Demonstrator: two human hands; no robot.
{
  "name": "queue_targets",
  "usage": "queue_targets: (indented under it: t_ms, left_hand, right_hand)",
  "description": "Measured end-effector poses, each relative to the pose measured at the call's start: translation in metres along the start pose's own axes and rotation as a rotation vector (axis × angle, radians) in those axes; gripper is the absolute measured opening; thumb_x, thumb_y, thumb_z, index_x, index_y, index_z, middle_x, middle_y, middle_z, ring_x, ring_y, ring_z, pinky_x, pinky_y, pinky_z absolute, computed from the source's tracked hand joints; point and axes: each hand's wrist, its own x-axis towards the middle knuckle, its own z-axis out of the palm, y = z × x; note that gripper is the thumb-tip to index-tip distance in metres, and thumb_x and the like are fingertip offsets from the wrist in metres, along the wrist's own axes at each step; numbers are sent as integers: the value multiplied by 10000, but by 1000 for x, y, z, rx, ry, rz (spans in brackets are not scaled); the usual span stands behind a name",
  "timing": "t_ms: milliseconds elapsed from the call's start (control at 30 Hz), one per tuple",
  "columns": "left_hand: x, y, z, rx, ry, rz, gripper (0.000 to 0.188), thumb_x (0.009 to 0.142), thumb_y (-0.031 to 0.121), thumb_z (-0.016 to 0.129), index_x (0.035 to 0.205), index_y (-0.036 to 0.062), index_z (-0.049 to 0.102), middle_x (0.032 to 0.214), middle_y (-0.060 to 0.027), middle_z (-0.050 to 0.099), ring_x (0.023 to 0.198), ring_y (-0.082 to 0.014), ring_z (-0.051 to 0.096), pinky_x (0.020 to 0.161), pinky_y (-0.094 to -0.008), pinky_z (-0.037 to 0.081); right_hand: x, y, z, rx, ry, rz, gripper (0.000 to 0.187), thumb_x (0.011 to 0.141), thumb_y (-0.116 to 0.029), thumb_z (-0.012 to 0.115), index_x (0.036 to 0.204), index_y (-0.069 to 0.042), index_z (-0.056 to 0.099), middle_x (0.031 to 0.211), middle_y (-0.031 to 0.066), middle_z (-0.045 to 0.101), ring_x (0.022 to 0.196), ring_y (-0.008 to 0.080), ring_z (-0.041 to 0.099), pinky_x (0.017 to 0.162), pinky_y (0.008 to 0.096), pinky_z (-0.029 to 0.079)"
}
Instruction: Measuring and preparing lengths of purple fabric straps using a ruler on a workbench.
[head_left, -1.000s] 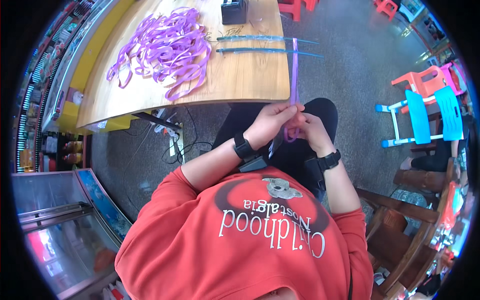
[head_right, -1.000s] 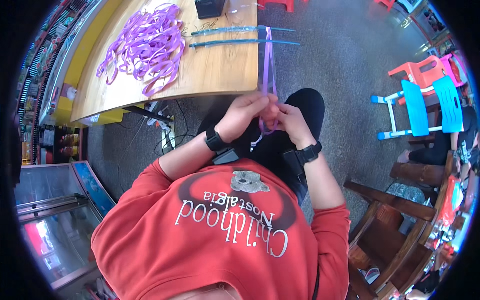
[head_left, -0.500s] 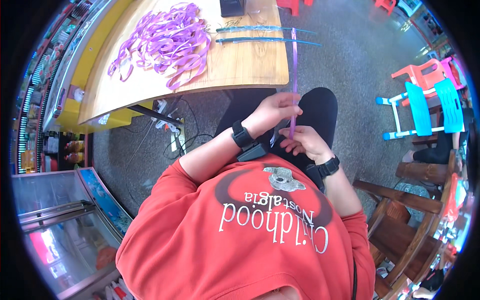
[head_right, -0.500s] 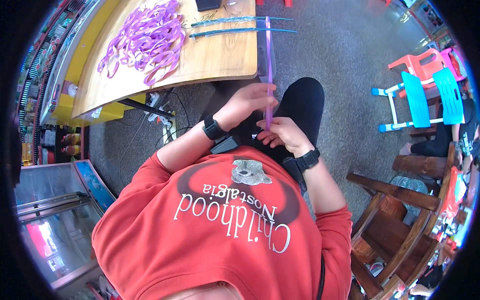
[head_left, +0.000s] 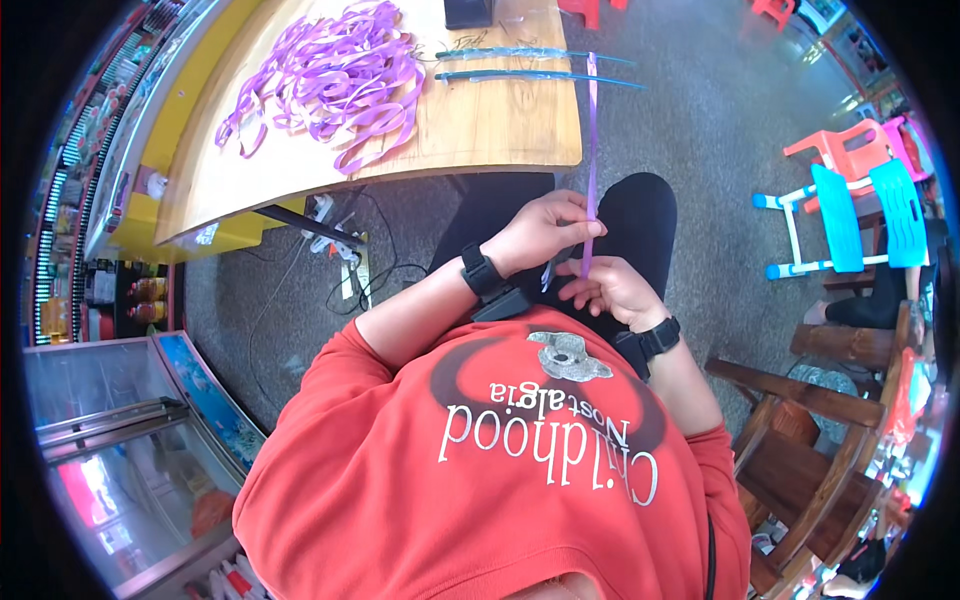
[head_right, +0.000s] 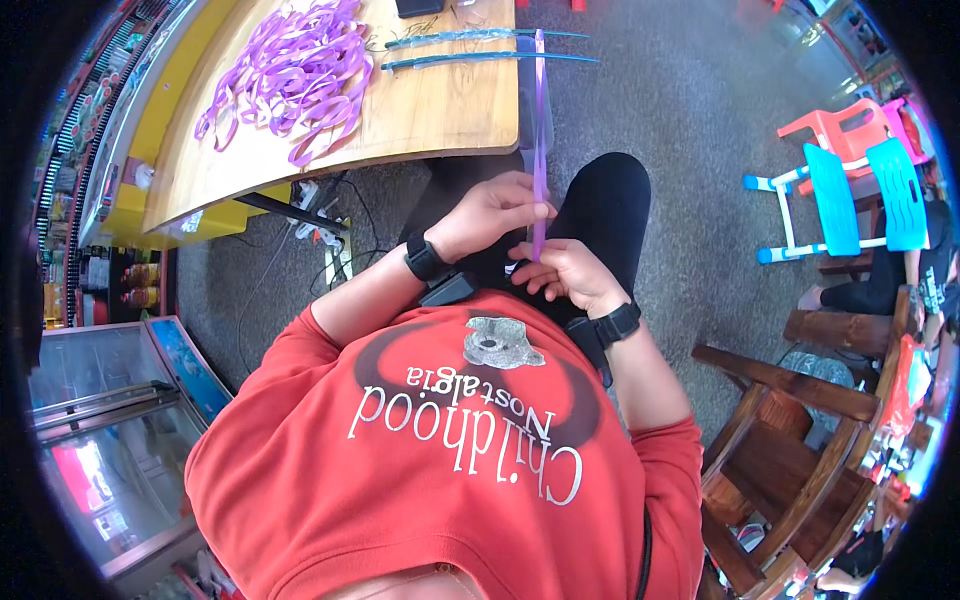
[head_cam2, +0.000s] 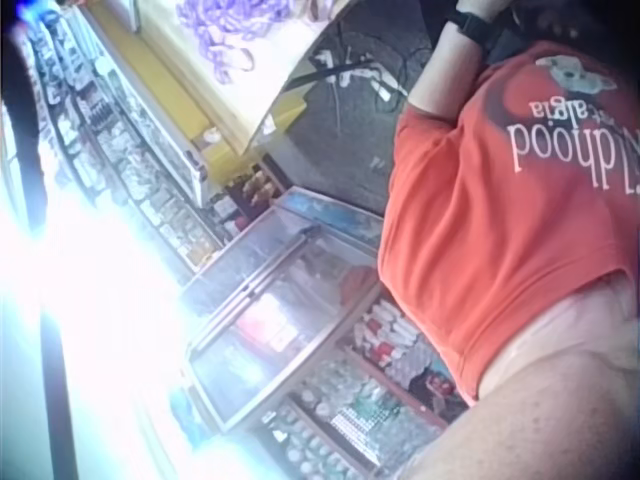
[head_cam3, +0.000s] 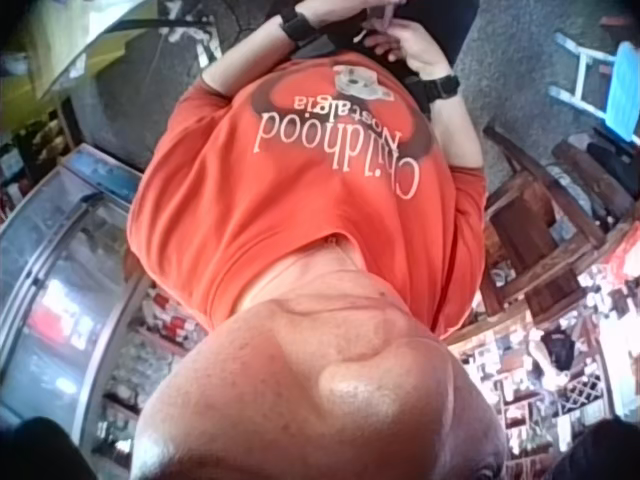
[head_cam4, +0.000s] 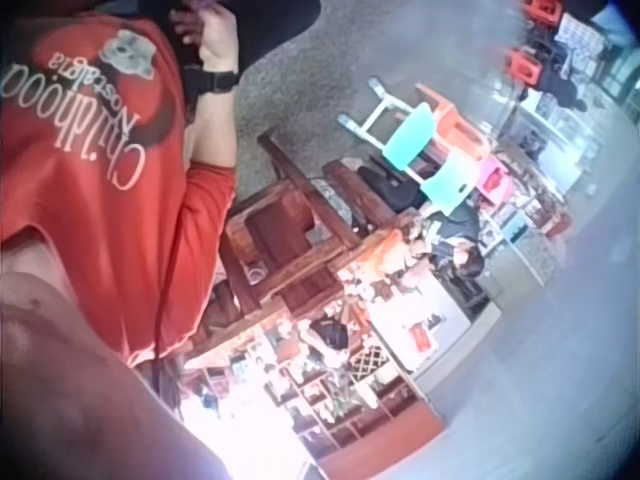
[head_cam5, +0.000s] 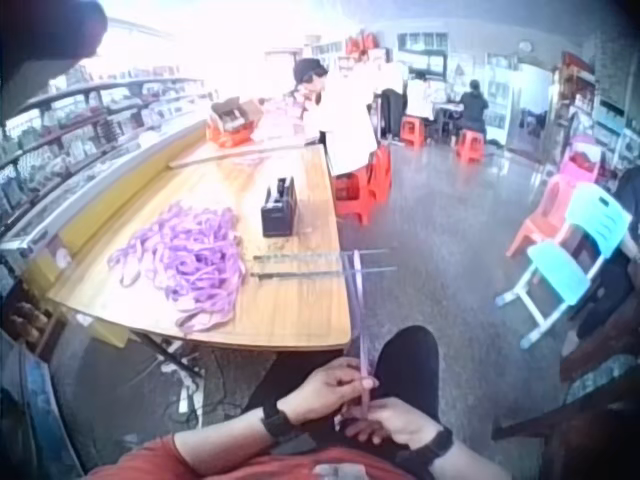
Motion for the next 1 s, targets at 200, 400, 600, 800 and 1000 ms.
queue_targets:
  t_ms: [200,400,600,800,1000]
  left_hand:
    - [-7,15,-1,294,110,280,203,936,235,693,1038,78,773,1291,-134,600,1177,-251,581,1009,-350,449]
    - [23,13,0,-73,269,-59,249,934,213,697,1103,33,730,1169,-81,675,1082,-175,615,948,-304,469]
    - [85,-17,2,-96,553,153,432,907,231,729,1240,-1,580,976,-46,673,926,-121,606,855,-291,486]
    - [125,-9,-6,-81,759,310,333,917,249,714,1157,32,633,1023,-68,677,971,-168,633,884,-349,494]
    - [117,22,-20,284,784,229,223,963,239,659,1092,58,682,1014,-59,701,959,-172,650,925,-372,498]
  right_hand:
    - [0,-2,-2,139,7,-43,341,983,-317,579,1158,-44,686,884,91,744,665,91,652,506,189,469]
    - [5,-4,6,21,40,-22,348,943,-320,655,1113,-19,699,879,92,739,625,83,641,484,177,466]
    - [6,-4,4,51,25,-20,342,903,-310,714,1055,-3,706,874,86,733,630,83,635,484,188,464]
    - [11,-3,1,13,31,-15,341,900,-311,723,1048,-5,711,882,80,731,634,77,634,488,186,467]
    - [12,-4,-1,34,47,-19,339,899,-280,730,1057,18,702,864,98,728,617,89,636,469,192,468]
